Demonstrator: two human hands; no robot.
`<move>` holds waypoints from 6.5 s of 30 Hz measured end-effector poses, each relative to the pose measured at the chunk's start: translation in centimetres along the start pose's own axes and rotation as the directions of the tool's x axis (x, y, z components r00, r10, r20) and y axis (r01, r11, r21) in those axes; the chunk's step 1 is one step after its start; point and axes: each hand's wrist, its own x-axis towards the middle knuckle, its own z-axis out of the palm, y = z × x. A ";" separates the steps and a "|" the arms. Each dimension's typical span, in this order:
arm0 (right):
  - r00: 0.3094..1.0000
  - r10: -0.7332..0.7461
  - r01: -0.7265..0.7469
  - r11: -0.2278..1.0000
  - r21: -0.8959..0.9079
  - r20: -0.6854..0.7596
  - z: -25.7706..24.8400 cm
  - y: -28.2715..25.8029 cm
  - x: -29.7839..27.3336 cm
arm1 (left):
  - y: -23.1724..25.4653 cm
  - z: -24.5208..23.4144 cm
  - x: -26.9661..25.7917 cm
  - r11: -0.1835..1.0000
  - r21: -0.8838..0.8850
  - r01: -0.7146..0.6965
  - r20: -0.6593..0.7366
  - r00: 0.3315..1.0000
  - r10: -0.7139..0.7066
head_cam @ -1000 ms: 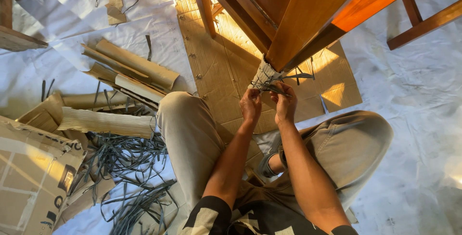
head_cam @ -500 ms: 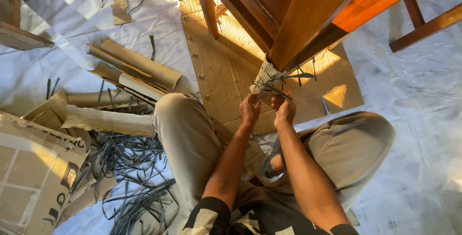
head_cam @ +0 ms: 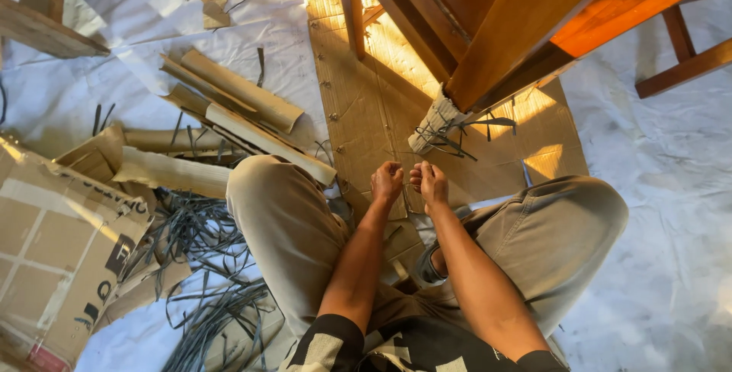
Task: Wrapping the legs of a wooden chair with cardboard strips and securing them with wire ties.
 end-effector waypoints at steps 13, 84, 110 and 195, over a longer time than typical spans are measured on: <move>0.963 0.056 0.021 0.960 -0.279 0.264 3.9 7.6 2.7 | -4.7 -5.4 -1.5 0.989 -0.012 0.149 -0.099 0.984 -0.150; 0.884 -0.034 0.126 0.978 -0.167 0.466 9.9 5.4 2.4 | -1.2 -11.3 -10.5 0.780 0.436 -0.449 0.039 0.876 0.482; 0.998 0.060 -0.062 0.995 -0.077 -0.024 -2.9 3.4 3.5 | 0.2 -2.0 -7.2 0.863 0.476 -0.168 0.236 0.970 0.059; 0.985 0.060 -0.043 0.993 0.108 -0.162 -4.0 5.7 13.6 | 1.7 2.1 5.5 0.985 -0.145 0.097 -0.025 0.995 -0.101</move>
